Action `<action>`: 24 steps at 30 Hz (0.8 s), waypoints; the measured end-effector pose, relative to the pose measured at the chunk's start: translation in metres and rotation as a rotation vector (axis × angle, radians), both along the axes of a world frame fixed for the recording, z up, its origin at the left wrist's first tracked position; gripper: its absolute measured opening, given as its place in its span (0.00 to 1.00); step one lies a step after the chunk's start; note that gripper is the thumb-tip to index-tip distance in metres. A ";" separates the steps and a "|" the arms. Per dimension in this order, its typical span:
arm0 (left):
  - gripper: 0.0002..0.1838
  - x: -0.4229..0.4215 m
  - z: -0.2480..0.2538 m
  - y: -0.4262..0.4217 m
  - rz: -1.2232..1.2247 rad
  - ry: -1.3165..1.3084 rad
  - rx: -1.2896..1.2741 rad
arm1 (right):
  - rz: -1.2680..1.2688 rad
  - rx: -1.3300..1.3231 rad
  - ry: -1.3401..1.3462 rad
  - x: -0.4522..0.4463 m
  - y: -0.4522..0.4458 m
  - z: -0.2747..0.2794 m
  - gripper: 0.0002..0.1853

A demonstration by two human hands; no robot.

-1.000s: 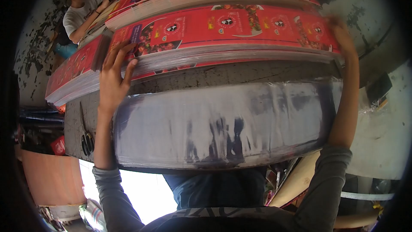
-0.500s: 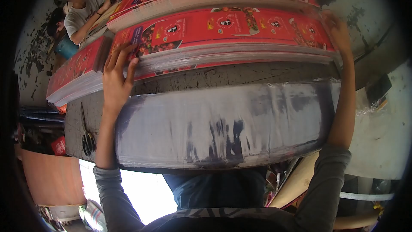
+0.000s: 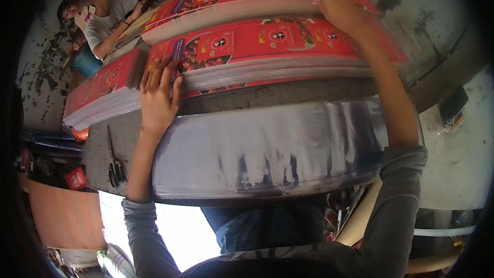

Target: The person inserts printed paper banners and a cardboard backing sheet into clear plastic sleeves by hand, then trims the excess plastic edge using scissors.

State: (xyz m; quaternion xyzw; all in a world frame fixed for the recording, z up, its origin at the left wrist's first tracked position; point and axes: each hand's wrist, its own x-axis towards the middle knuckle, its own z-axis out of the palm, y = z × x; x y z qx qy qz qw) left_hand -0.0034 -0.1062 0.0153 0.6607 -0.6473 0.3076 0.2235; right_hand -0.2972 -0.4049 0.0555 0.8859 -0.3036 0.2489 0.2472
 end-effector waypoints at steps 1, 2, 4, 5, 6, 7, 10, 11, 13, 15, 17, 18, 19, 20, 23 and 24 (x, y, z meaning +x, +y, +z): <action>0.16 0.000 0.001 0.000 0.003 -0.004 -0.005 | -0.016 0.115 0.005 0.001 -0.002 0.001 0.23; 0.16 -0.001 0.001 0.000 0.005 -0.015 0.004 | -0.012 0.112 0.002 0.000 -0.002 -0.001 0.23; 0.18 0.001 0.000 0.001 0.001 -0.004 0.015 | 0.083 0.071 -0.112 -0.001 0.022 0.000 0.25; 0.18 0.000 0.003 0.003 0.004 -0.002 0.013 | 0.086 0.070 -0.110 -0.005 0.037 0.003 0.25; 0.20 -0.003 0.009 0.006 -0.042 0.041 -0.151 | 0.076 -0.033 -0.102 -0.011 0.054 0.008 0.25; 0.23 -0.006 0.015 0.007 -0.089 0.085 -0.316 | 0.064 -0.136 -0.094 -0.018 0.072 0.014 0.26; 0.24 -0.009 0.037 0.019 -0.135 -0.033 -0.481 | 0.052 -0.298 -0.089 -0.043 0.141 0.026 0.26; 0.25 -0.013 0.045 0.024 -0.150 -0.069 -0.535 | 0.003 -0.311 -0.063 -0.049 0.170 0.028 0.25; 0.24 -0.030 0.058 0.050 0.047 -0.312 -0.209 | -0.011 -0.354 -0.119 -0.061 0.211 0.019 0.19; 0.23 -0.043 0.049 0.075 0.060 -0.321 -0.163 | 0.002 -0.287 -0.140 -0.072 0.243 0.008 0.16; 0.21 -0.049 0.035 0.099 0.072 -0.338 -0.116 | 0.012 -0.218 -0.170 -0.079 0.267 -0.007 0.14; 0.19 -0.049 0.023 0.111 0.080 -0.321 -0.118 | 0.104 -0.174 -0.188 -0.081 0.276 -0.018 0.14; 0.18 -0.047 0.012 0.123 0.093 -0.304 -0.117 | 0.200 -0.126 -0.207 -0.081 0.284 -0.028 0.13; 0.18 -0.044 0.002 0.135 0.091 -0.299 -0.095 | 0.199 -0.104 -0.203 -0.080 0.292 -0.036 0.13; 0.17 -0.034 -0.021 0.162 0.033 -0.254 -0.042 | 0.281 0.043 -0.180 -0.074 0.307 -0.048 0.13; 0.17 -0.033 -0.028 0.170 0.018 -0.215 -0.018 | 0.306 0.066 -0.178 -0.072 0.309 -0.048 0.11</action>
